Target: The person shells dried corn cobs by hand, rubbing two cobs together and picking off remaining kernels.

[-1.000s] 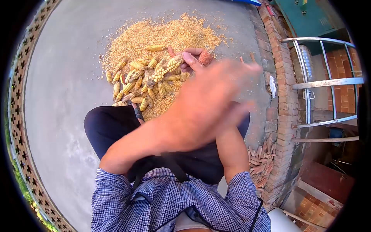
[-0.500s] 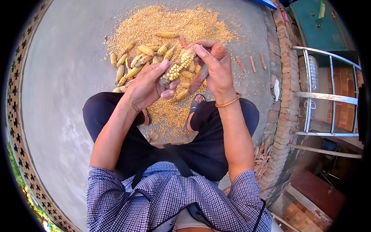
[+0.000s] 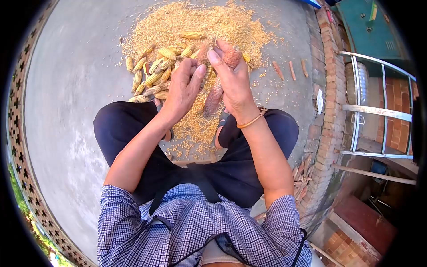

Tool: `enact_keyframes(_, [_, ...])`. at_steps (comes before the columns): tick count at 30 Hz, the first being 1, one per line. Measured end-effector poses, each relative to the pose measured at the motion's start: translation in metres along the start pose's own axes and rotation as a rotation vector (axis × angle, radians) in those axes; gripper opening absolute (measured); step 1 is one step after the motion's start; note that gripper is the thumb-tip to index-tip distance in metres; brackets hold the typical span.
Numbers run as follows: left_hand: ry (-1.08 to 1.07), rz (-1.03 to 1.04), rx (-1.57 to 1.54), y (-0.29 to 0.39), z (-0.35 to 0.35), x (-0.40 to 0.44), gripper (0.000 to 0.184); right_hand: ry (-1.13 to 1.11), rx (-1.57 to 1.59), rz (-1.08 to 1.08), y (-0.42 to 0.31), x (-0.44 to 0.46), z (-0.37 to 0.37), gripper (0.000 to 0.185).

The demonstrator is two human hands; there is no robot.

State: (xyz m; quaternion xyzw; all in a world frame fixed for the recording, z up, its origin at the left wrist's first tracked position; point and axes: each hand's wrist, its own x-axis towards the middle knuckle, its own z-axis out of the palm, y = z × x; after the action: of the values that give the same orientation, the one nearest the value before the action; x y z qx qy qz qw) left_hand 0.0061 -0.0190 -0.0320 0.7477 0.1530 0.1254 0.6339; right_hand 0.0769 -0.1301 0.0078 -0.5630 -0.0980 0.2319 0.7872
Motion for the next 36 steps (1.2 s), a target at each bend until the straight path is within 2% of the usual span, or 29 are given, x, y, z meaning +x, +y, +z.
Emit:
enact_keyframes(1, [-0.011, -0.054, 0.047, 0.003, 0.002, -0.003, 0.026, 0.021, -0.015, -0.022, 0.011, 0.005, -0.002, 0.074])
enact_keyframes(4, [0.052, 0.138, -0.023, 0.013, 0.017, -0.007, 0.021, 0.074, -0.158, 0.004, 0.013, 0.004, 0.001, 0.074])
enact_keyframes(5, [0.015, 0.074, 0.061, 0.020, 0.015, -0.010, 0.018, 0.130, -0.270, -0.074, 0.022, 0.007, -0.001, 0.069])
enact_keyframes(8, [0.009, 0.147, 0.104, 0.011, 0.017, -0.012, 0.017, 0.273, -0.439, -0.206, 0.031, 0.005, 0.002, 0.057])
enact_keyframes(10, [-0.008, 0.065, -0.074, 0.009, 0.021, -0.012, 0.016, 0.330, -0.439, -0.220, 0.036, 0.012, 0.001, 0.045])
enact_keyframes(12, [-0.021, -0.023, -0.243, 0.011, 0.020, -0.013, 0.016, 0.321, -0.380, -0.211, 0.038, 0.013, 0.001, 0.037])
enact_keyframes(13, [-0.054, -0.147, -0.391, 0.022, 0.016, -0.014, 0.019, 0.274, -0.325, -0.206, 0.033, 0.016, 0.001, 0.034])
enact_keyframes(15, [-0.088, -0.229, -0.396, 0.026, 0.007, -0.008, 0.021, 0.202, -0.182, -0.213, 0.029, 0.024, 0.003, 0.027])
enact_keyframes(16, [-0.113, -0.271, -0.394, 0.026, 0.003, -0.004, 0.023, 0.168, -0.120, -0.139, 0.026, 0.025, 0.000, 0.026])
enact_keyframes(18, [-0.162, -0.296, -0.623, 0.026, -0.003, 0.000, 0.026, 0.102, 0.008, 0.013, 0.015, 0.023, -0.006, 0.024])
enact_keyframes(21, [-0.168, -0.363, -0.858, 0.032, -0.010, 0.001, 0.030, 0.011, 0.028, 0.044, 0.005, 0.017, -0.007, 0.023])
enact_keyframes(23, [-0.144, -0.348, -0.852, 0.022, -0.013, 0.002, 0.031, -0.034, 0.016, 0.106, -0.002, 0.012, -0.005, 0.024])
enact_keyframes(25, [-0.128, -0.312, -0.824, 0.018, -0.010, 0.003, 0.032, -0.099, -0.018, 0.047, 0.001, 0.011, -0.006, 0.028])
enact_keyframes(28, [-0.067, -0.226, -0.390, 0.013, -0.005, 0.004, 0.033, -0.114, -0.053, -0.017, 0.003, 0.008, 0.004, 0.033])
enact_keyframes(30, [-0.026, -0.137, -0.323, 0.011, 0.004, 0.002, 0.029, -0.092, -0.122, -0.053, 0.017, 0.007, 0.004, 0.037])
enact_keyframes(32, [0.011, -0.046, -0.255, 0.006, 0.013, 0.001, 0.026, 0.039, -0.408, -0.181, 0.030, 0.009, 0.004, 0.041])
enact_keyframes(33, [0.048, 0.166, -0.070, 0.003, 0.014, 0.006, 0.021, 0.099, -0.520, -0.228, 0.031, 0.009, 0.007, 0.042])
enact_keyframes(35, [0.005, -0.023, -0.239, 0.004, 0.016, -0.008, 0.022, 0.328, -0.577, -0.296, 0.027, 0.006, 0.012, 0.047])
enact_keyframes(36, [-0.020, -0.116, -0.322, 0.015, 0.015, -0.011, 0.023, 0.279, -0.558, -0.284, 0.023, 0.007, 0.011, 0.050])
